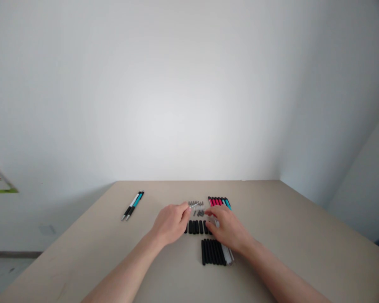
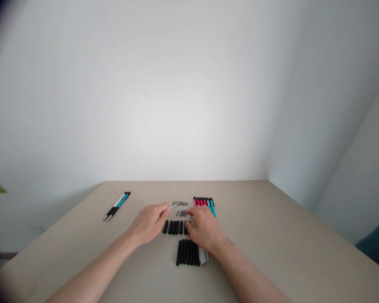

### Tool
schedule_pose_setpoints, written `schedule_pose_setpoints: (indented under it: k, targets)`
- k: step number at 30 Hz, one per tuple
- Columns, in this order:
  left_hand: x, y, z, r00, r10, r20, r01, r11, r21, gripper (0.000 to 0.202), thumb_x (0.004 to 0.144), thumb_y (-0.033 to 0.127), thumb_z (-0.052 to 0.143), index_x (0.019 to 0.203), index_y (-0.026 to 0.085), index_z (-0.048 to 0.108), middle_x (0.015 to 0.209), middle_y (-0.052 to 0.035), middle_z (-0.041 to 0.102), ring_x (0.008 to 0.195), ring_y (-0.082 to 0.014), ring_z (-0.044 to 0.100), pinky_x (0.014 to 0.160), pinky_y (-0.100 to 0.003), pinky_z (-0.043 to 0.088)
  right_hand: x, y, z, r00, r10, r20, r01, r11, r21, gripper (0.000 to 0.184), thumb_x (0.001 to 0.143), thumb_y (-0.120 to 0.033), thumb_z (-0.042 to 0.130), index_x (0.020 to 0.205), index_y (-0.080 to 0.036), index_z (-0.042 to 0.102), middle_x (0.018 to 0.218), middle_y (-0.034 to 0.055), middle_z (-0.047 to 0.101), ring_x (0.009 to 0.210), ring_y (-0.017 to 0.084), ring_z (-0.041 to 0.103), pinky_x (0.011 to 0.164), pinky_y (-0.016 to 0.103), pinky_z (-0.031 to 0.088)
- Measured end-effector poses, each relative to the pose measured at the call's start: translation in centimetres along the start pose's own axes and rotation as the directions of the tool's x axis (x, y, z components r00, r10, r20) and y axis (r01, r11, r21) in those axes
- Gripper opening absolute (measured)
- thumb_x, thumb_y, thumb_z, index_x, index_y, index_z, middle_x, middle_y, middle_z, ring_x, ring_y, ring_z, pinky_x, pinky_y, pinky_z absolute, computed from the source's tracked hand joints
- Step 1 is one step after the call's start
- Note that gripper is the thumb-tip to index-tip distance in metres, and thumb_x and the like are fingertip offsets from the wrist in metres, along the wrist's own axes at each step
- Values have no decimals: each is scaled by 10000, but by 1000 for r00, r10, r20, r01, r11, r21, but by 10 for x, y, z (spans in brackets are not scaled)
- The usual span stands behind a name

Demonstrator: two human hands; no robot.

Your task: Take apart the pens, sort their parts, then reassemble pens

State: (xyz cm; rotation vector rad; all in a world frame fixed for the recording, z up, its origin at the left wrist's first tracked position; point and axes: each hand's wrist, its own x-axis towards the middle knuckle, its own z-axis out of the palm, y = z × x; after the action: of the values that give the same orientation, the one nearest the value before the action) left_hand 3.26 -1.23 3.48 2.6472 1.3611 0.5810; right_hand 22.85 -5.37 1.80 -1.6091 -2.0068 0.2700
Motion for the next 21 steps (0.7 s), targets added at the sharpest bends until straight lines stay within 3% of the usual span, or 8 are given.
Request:
schedule_pose_setpoints:
  k: [10,21]
  targets:
    - [0,1,-2,1000,-12,15,11,1000,18,317,927,291,329,699,209,533,579,1,584,545,-149,529,511,-254,201,0,-1,-1,998,-43,55,43,999,-1,313,708,-191,623,1017,-146,645,979,87,640,1012,251,531,910,357,408]
    - [-1,0,1,998,-40,45,38,998,49,291,896,251,369,720,211,598,601,-6,611,539,-146,530,504,-252,207,-2,-5,-4,994,-35,104,38,999,-23,237,753,-227,607,971,-161,671,955,85,632,972,233,546,866,321,420]
